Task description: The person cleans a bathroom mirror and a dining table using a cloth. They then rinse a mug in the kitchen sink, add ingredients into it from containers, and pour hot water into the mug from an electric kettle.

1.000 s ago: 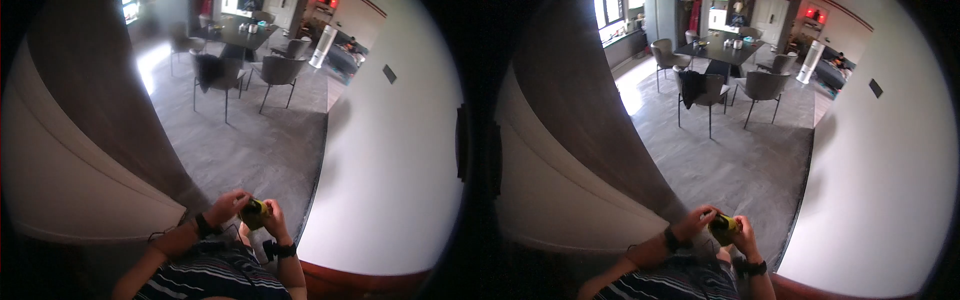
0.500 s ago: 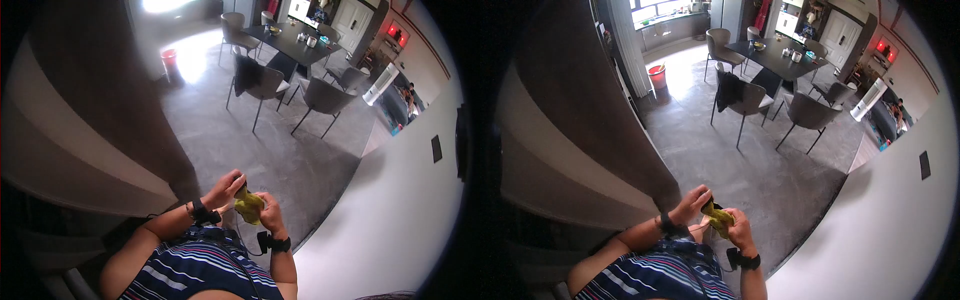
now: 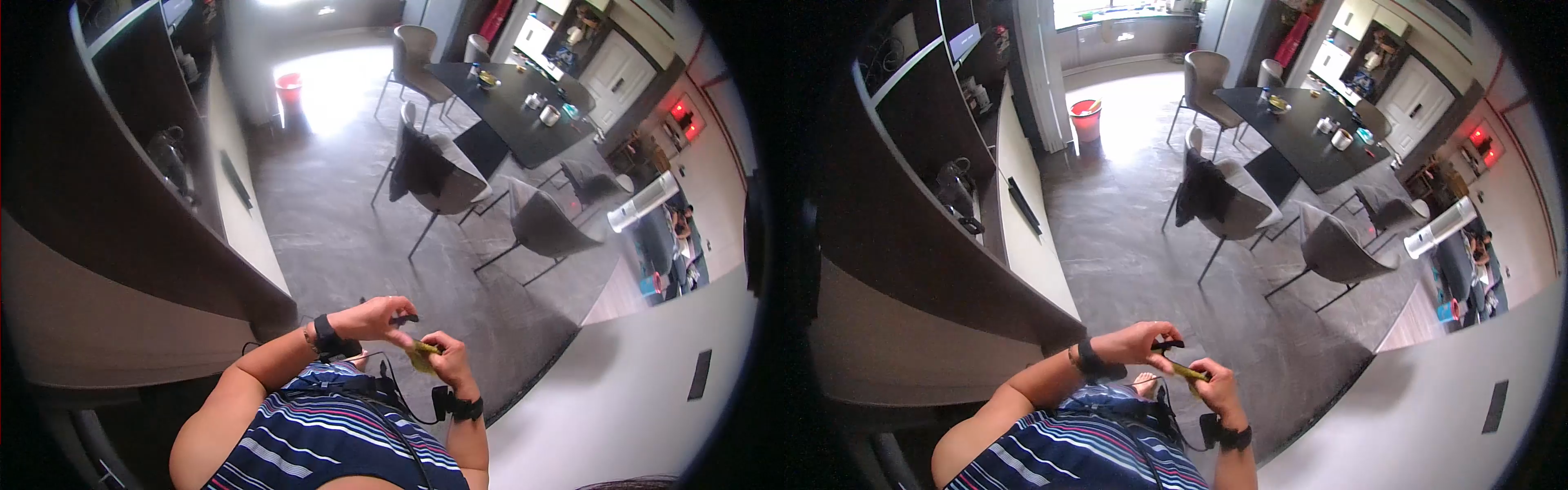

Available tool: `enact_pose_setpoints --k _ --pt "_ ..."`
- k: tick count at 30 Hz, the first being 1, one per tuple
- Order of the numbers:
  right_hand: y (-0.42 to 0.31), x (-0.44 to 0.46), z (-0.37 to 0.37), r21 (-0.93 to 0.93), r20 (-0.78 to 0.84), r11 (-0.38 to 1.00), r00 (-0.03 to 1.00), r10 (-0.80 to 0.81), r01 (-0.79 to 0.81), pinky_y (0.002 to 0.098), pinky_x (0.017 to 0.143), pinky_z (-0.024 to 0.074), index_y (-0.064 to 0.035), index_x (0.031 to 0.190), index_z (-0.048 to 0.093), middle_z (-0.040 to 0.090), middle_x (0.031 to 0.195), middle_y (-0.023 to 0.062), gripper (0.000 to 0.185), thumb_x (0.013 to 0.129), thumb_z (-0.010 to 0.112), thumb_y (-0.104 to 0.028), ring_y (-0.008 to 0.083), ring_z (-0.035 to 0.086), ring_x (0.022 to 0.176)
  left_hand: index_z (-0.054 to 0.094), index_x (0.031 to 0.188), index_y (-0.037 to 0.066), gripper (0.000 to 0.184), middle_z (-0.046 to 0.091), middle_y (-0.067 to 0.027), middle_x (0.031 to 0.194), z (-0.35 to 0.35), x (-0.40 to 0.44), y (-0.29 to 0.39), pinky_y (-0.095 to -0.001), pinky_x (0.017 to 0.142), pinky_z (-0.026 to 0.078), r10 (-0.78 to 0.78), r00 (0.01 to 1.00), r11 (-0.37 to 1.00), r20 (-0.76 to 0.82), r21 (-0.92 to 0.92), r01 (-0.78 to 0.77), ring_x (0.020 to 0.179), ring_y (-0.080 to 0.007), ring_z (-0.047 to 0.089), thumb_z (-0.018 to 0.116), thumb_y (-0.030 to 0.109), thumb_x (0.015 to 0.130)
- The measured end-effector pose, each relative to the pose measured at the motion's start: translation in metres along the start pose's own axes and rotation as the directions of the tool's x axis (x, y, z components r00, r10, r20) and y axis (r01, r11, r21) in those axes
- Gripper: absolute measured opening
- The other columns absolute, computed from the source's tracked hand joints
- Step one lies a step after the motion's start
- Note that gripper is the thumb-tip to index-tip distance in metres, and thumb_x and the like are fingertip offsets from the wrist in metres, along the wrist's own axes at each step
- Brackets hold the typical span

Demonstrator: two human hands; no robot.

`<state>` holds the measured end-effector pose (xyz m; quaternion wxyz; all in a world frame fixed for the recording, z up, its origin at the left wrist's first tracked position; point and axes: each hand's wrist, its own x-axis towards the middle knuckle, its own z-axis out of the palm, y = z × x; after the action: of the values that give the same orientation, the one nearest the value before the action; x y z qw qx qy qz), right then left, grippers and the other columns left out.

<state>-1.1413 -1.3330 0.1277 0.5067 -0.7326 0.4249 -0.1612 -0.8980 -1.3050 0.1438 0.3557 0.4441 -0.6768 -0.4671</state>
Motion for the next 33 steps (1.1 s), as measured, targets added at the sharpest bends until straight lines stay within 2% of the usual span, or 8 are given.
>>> enact_pose_setpoints --k 6,10,12,18,22,26,30,33 --pt "-0.021 0.109 -0.011 -0.089 0.121 0.986 0.984 -0.132 0.143 0.0250 0.061 0.0464 -0.0016 0.087 0.067 0.065 0.075 0.0047 0.013 0.074 0.068 -0.004 0.0102 0.058 0.067 0.058 0.104 -0.002 0.047 0.062 -0.0199 0.092 -0.055 0.004 -0.016 -0.0366 0.072 0.049 -0.329 0.943 0.905 -0.057 0.264 0.332 0.085 -0.0361 0.060 0.080 0.022 0.069" --pt "-0.030 0.183 -0.008 -0.046 0.223 0.972 0.951 -0.214 0.230 0.0302 0.061 0.0473 -0.0049 0.087 0.066 0.064 0.079 0.0086 0.015 0.074 0.066 -0.011 0.0218 0.062 0.069 0.056 0.096 0.000 0.030 0.063 -0.0185 0.086 -0.082 0.011 -0.027 -0.0397 0.071 0.048 -0.105 0.948 0.889 -0.300 0.400 0.225 0.081 -0.0336 0.062 0.071 0.020 0.079" --pt "-0.032 0.224 -0.007 0.033 0.249 0.963 0.931 -0.266 0.266 0.0323 0.064 0.0475 -0.0050 0.088 0.065 0.063 0.079 0.0091 0.016 0.073 0.067 -0.011 0.0237 0.061 0.072 0.053 0.100 0.000 0.031 0.062 -0.0180 0.086 -0.091 0.025 -0.028 -0.0374 0.071 0.048 -0.303 0.843 0.952 -0.444 -0.108 0.285 0.080 -0.0293 0.062 0.070 0.019 0.081" --pt "-0.052 0.325 -0.013 -0.058 0.110 0.839 0.839 -0.534 0.541 0.0374 0.079 0.0469 -0.0065 0.102 0.059 0.057 0.097 0.0125 0.031 0.074 0.071 -0.014 0.0279 0.057 0.090 0.047 0.102 -0.001 0.022 0.059 -0.0140 0.090 -0.142 0.086 -0.054 -0.0310 0.072 0.048 -0.399 0.588 0.914 -0.704 -0.248 0.322 0.083 -0.0199 0.057 0.057 0.013 0.088" --pt "-0.068 0.383 -0.024 0.124 0.508 0.927 0.780 -0.366 0.354 0.0370 0.081 0.0473 -0.0028 0.112 0.057 0.062 0.099 0.0180 0.030 0.090 0.058 -0.024 0.0314 0.060 0.092 0.049 0.102 0.000 0.022 0.058 -0.0094 0.085 -0.190 0.134 -0.055 -0.0299 0.069 0.047 -0.454 0.431 0.882 -0.780 -0.461 0.097 0.080 -0.0137 0.055 0.058 0.014 0.088" --pt "-0.042 0.450 0.012 0.592 0.604 0.806 0.675 -0.424 -0.023 0.0309 0.081 0.0484 -0.0033 0.118 0.051 0.060 0.106 0.0078 0.030 0.096 0.051 -0.022 0.0175 0.059 0.097 0.051 0.103 0.000 0.025 0.062 -0.0205 0.097 -0.211 0.201 -0.030 -0.0366 0.078 0.048 -0.327 0.609 0.904 -0.723 -0.051 0.425 0.092 -0.0342 0.062 0.062 0.009 0.082" --pt "-0.012 0.504 0.026 0.751 0.568 0.651 0.611 -0.551 -0.111 0.0330 0.090 0.0481 -0.0081 0.118 0.050 0.057 0.111 0.0050 0.032 0.090 0.060 -0.022 0.0167 0.055 0.104 0.048 0.102 -0.001 0.033 0.054 -0.0233 0.117 -0.231 0.232 -0.051 -0.0396 0.090 0.044 -0.064 0.711 0.963 -0.700 0.143 0.228 0.107 -0.0394 0.054 0.065 0.002 0.074" --pt "0.000 0.545 0.058 0.145 0.703 -0.142 0.203 -0.682 -0.979 0.0388 0.099 0.0436 -0.0077 0.117 0.052 0.056 0.115 0.0093 0.037 0.097 0.042 -0.037 0.0206 0.054 0.110 0.049 0.108 -0.002 0.036 0.044 -0.0231 0.132 -0.258 0.242 -0.063 -0.0401 0.093 0.043 -0.081 0.773 0.951 -0.629 0.184 0.249 0.113 -0.0389 0.051 0.068 0.006 0.078"
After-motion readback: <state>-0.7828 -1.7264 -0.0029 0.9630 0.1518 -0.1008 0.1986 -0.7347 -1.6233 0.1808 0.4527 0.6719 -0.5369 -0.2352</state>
